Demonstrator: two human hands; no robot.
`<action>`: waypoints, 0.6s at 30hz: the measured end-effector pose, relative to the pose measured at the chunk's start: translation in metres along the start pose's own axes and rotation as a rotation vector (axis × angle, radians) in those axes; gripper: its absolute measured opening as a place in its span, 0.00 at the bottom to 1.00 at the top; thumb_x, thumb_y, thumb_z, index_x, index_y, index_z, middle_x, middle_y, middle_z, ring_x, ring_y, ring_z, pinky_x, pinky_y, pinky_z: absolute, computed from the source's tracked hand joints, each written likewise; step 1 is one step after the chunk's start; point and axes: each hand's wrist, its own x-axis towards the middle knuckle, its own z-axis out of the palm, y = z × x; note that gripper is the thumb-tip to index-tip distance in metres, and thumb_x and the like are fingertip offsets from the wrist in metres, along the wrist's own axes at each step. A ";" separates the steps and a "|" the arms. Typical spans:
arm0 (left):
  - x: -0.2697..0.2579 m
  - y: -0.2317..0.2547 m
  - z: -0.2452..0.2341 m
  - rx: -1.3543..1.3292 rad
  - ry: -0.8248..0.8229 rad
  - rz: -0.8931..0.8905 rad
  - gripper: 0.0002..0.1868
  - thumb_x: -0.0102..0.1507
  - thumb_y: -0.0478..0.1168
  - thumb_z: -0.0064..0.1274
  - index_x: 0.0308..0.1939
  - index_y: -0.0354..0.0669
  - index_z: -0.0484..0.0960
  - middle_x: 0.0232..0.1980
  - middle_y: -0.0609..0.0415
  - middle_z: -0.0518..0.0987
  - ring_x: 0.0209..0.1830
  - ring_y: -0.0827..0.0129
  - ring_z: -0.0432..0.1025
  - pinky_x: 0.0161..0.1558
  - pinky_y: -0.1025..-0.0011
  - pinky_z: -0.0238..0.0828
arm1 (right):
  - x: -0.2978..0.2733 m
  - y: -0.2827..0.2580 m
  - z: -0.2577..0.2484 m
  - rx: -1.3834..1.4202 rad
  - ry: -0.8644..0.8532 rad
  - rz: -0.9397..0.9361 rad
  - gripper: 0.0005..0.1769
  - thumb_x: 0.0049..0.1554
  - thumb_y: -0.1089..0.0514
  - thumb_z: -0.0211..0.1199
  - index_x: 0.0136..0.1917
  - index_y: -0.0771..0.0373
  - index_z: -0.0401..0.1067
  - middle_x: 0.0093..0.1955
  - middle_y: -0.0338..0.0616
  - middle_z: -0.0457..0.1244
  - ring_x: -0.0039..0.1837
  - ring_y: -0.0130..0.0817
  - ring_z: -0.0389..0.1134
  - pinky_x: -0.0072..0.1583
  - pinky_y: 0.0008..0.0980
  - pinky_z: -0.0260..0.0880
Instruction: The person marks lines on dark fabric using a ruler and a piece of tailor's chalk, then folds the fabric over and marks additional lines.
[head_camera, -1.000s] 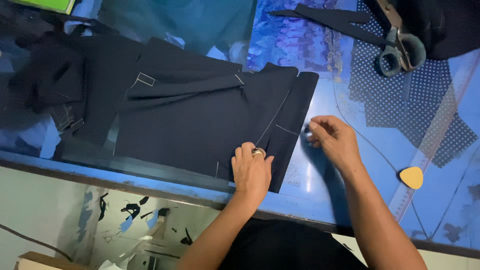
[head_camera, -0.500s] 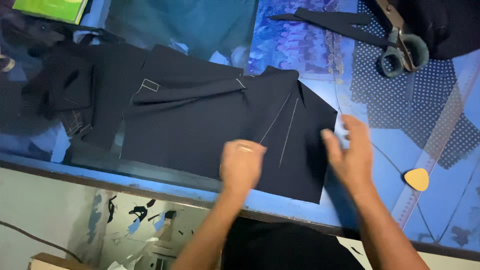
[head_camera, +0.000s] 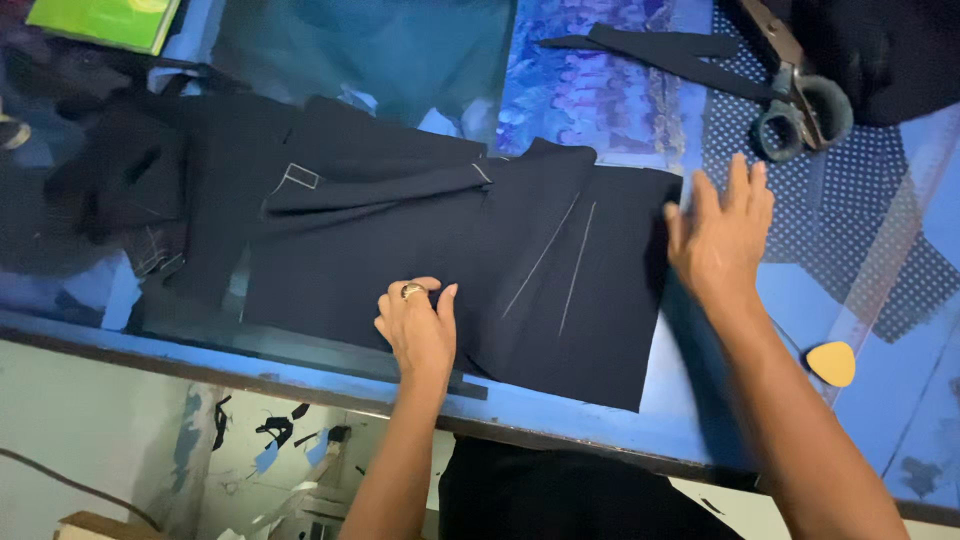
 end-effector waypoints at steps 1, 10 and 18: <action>0.000 -0.003 0.004 -0.017 0.034 0.032 0.13 0.61 0.56 0.63 0.42 0.57 0.82 0.44 0.60 0.74 0.47 0.58 0.69 0.45 0.59 0.64 | 0.003 -0.012 -0.016 0.143 -0.023 -0.103 0.26 0.58 0.50 0.75 0.65 0.65 0.78 0.71 0.67 0.62 0.72 0.66 0.61 0.69 0.58 0.59; -0.007 0.075 -0.032 -0.603 0.046 0.383 0.09 0.65 0.44 0.61 0.33 0.46 0.81 0.47 0.48 0.83 0.49 0.48 0.78 0.51 0.56 0.72 | -0.036 -0.025 -0.034 0.961 -0.158 0.483 0.20 0.68 0.47 0.61 0.65 0.64 0.72 0.59 0.58 0.67 0.58 0.53 0.71 0.57 0.47 0.71; -0.053 0.141 -0.024 -0.801 -0.331 0.934 0.20 0.68 0.53 0.51 0.53 0.42 0.81 0.60 0.43 0.81 0.64 0.48 0.75 0.64 0.52 0.71 | -0.052 -0.006 -0.038 1.548 -0.585 1.059 0.47 0.64 0.27 0.53 0.79 0.65 0.54 0.49 0.51 0.64 0.45 0.45 0.71 0.40 0.55 0.77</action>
